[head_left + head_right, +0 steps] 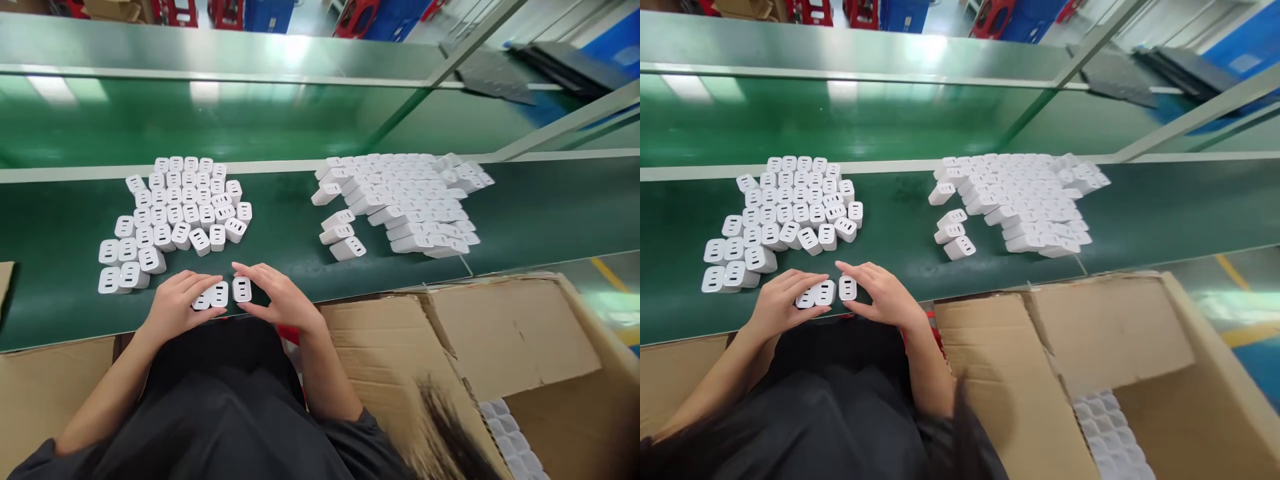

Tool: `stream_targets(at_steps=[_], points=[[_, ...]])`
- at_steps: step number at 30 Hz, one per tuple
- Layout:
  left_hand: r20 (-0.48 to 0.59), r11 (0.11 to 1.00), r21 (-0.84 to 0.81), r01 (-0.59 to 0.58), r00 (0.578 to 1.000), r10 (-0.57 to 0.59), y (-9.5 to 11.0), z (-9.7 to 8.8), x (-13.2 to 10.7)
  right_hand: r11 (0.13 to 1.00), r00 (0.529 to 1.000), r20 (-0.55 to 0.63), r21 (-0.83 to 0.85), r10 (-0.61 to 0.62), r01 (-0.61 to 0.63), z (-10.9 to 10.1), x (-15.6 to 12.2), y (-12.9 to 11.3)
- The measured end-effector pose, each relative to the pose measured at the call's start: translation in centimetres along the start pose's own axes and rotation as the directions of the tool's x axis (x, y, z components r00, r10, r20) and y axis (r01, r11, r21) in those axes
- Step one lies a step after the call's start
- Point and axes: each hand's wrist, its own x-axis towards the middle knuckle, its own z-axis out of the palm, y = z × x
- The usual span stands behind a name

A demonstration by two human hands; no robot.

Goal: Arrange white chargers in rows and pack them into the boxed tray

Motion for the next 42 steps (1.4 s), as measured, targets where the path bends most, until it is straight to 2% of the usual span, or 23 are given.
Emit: stream_targets(at_steps=[3,7,16,27,37,42], points=[[-0.01,1.0,-0.003,-0.009,1.0,0.009,0.2,-0.1,0.1,0.997,0.992,-0.112,0.04,-0.062,0.067,2.8,0.2,0.3],[-0.003,1.0,-0.013,0.001,1.0,-0.001,0.3,-0.2,0.2,0.993,0.979,-0.186,0.073,-0.078,0.093,4.0,-0.1,1.0],[0.008,1.0,-0.016,0.014,1.0,-0.014,0.4,-0.3,0.3,0.989,0.977,-0.187,0.086,-0.104,0.121,3.9,-0.2,1.1],[0.048,0.999,-0.016,0.032,0.998,-0.032,0.4,-0.4,0.2,0.993,0.984,-0.165,0.078,-0.07,0.084,3.9,-0.4,1.1],[0.029,1.0,-0.008,0.007,1.0,-0.007,0.6,-0.6,0.3,0.989,0.981,-0.173,0.096,-0.091,0.109,3.8,-0.4,1.2],[0.11,0.999,0.021,0.038,0.993,-0.04,0.7,-1.0,0.4,0.989,0.984,-0.158,0.111,-0.076,0.094,3.8,-0.5,1.2]])
